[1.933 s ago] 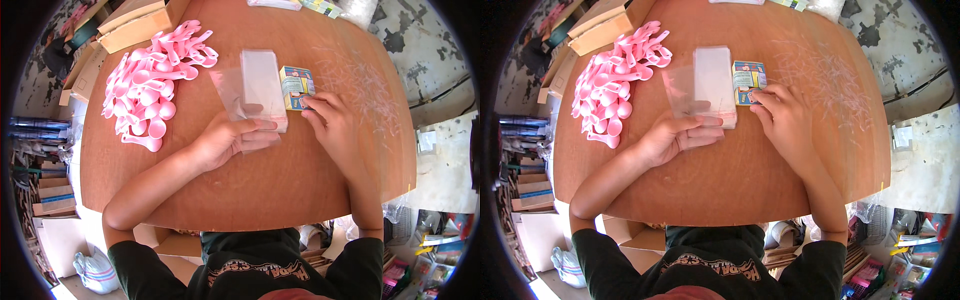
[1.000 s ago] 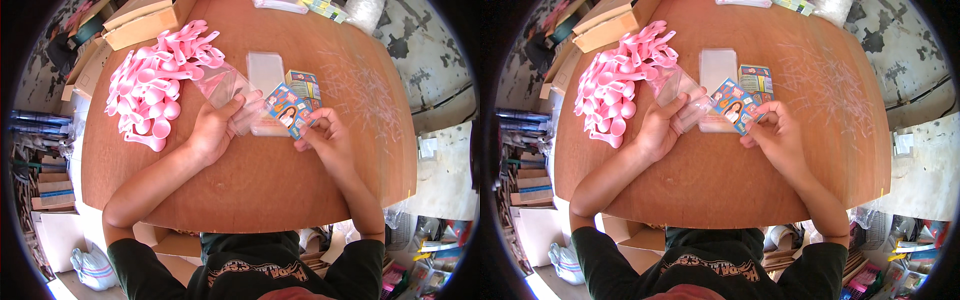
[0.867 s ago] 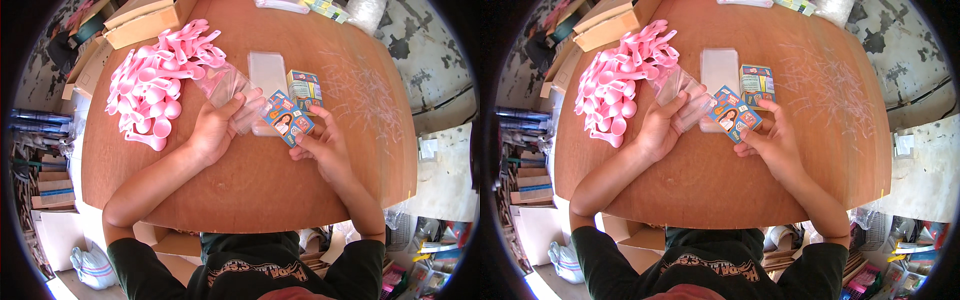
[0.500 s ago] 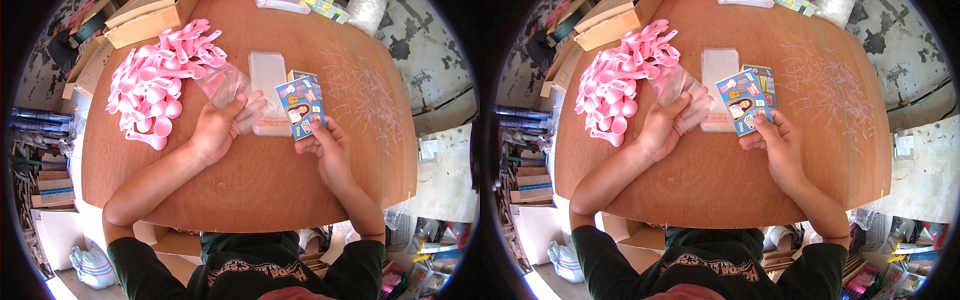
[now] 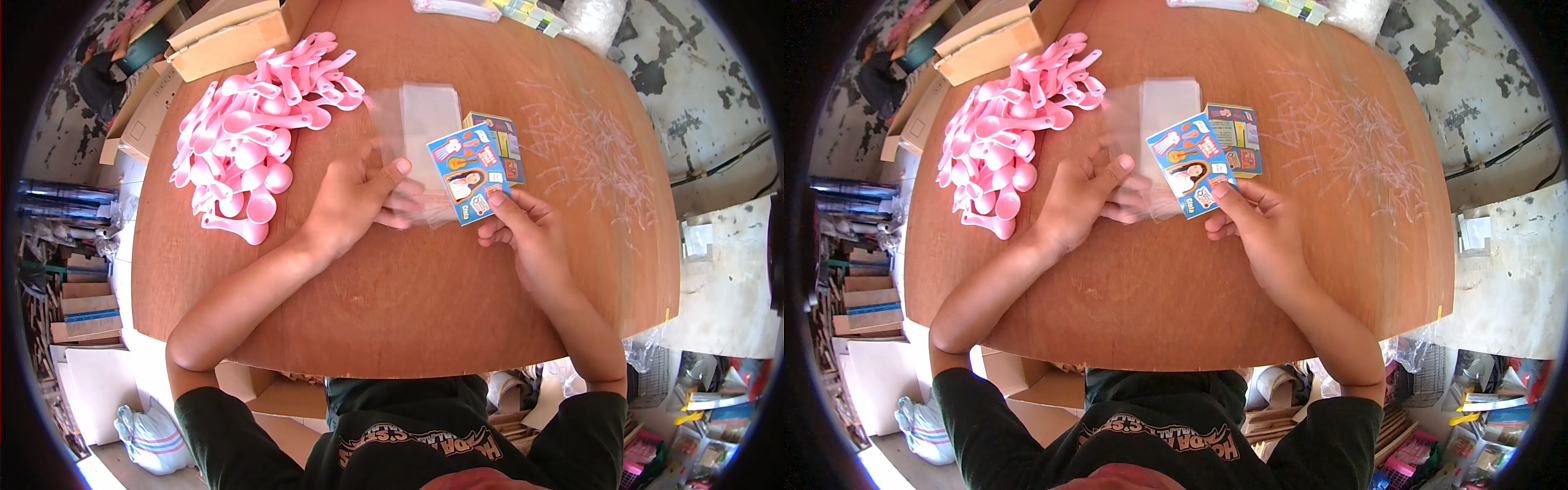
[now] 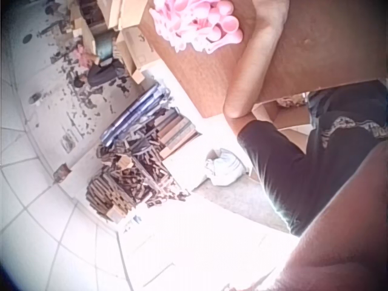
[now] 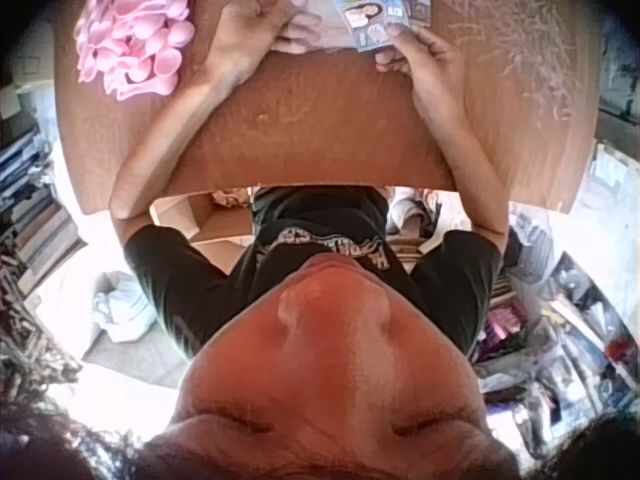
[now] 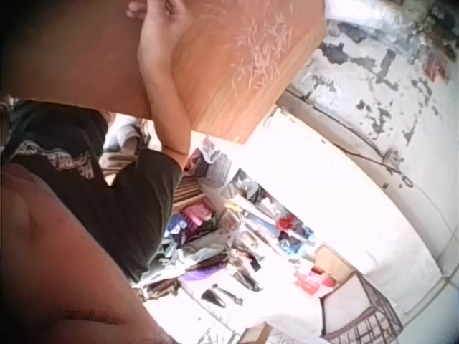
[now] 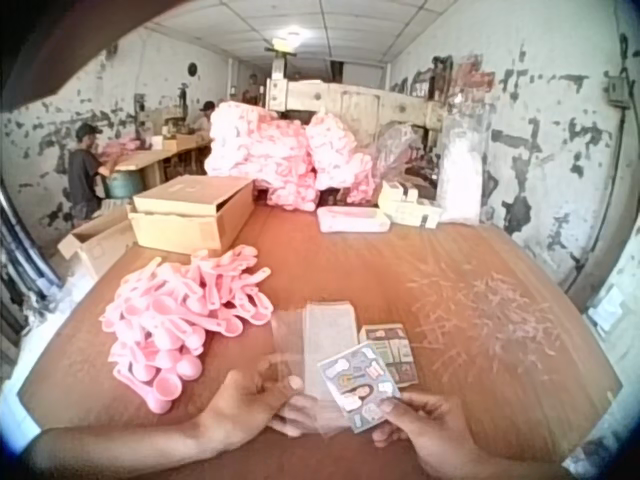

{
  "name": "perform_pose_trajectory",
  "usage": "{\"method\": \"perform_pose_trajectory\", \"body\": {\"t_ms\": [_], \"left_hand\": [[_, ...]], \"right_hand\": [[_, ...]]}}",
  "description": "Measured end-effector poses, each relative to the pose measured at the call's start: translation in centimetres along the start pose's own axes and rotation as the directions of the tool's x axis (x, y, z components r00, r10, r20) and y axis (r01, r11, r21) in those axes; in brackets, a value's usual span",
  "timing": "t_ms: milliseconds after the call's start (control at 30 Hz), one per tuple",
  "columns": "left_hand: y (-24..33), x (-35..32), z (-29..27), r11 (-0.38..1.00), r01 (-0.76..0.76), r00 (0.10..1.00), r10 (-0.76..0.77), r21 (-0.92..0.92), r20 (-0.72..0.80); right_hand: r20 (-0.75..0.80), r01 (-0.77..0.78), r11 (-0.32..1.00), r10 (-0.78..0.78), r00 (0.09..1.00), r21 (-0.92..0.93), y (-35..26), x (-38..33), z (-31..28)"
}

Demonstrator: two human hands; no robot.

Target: Packing a plastic spoon and a decorative card into a small plastic bag and sealing it.

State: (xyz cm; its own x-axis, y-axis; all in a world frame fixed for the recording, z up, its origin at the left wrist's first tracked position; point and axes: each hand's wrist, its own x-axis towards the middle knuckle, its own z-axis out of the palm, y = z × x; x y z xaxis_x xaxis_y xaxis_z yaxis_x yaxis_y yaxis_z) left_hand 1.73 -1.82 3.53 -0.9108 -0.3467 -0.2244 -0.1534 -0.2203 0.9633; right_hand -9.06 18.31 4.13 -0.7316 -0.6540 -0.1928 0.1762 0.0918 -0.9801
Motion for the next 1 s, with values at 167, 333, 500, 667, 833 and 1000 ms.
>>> {"method": "perform_pose_trajectory", "body": {"t_ms": [167, 333, 500, 667, 833, 1000], "left_hand": [[2.0, -0.3, -0.3, 0.930, -0.030, 0.990, 0.078, 0.367, -0.119], [0.5, -0.1, -0.5, 0.261, -0.170, 0.760, 0.649, 0.950, -0.042], [2.0, -2.0, 0.9, 0.856, -0.181, 0.983, 0.143, 0.484, 0.114], [-0.6, -1.0, 1.2, 0.903, 0.380, 0.831, -0.237, -0.201, 0.504], [-1.1, -0.5, 1.2, 0.834, 0.213, 0.938, -0.028, -0.509, 0.347], [-0.3, -1.2, 1.7, 0.861, -0.149, 0.984, 0.176, -0.487, 0.010]], "right_hand": [[-0.055, -0.049, 0.984, 0.059, 0.997, 0.169, -0.1, 0.5, -0.7], [-0.019, -0.127, 0.947, 0.139, 0.990, 0.296, -0.3, 0.6, -1.2], [0.012, -0.158, 0.910, 0.166, 0.986, 0.383, -0.2, 0.6, -1.4], [0.095, -0.200, 0.877, 0.176, 0.980, 0.437, -0.2, -0.3, -0.6], [0.173, -0.251, 0.885, 0.197, 0.965, 0.392, -0.6, -1.4, 0.2], [0.155, -0.179, 0.878, 0.122, 0.980, 0.443, 0.0, -0.8, -0.6]]}}
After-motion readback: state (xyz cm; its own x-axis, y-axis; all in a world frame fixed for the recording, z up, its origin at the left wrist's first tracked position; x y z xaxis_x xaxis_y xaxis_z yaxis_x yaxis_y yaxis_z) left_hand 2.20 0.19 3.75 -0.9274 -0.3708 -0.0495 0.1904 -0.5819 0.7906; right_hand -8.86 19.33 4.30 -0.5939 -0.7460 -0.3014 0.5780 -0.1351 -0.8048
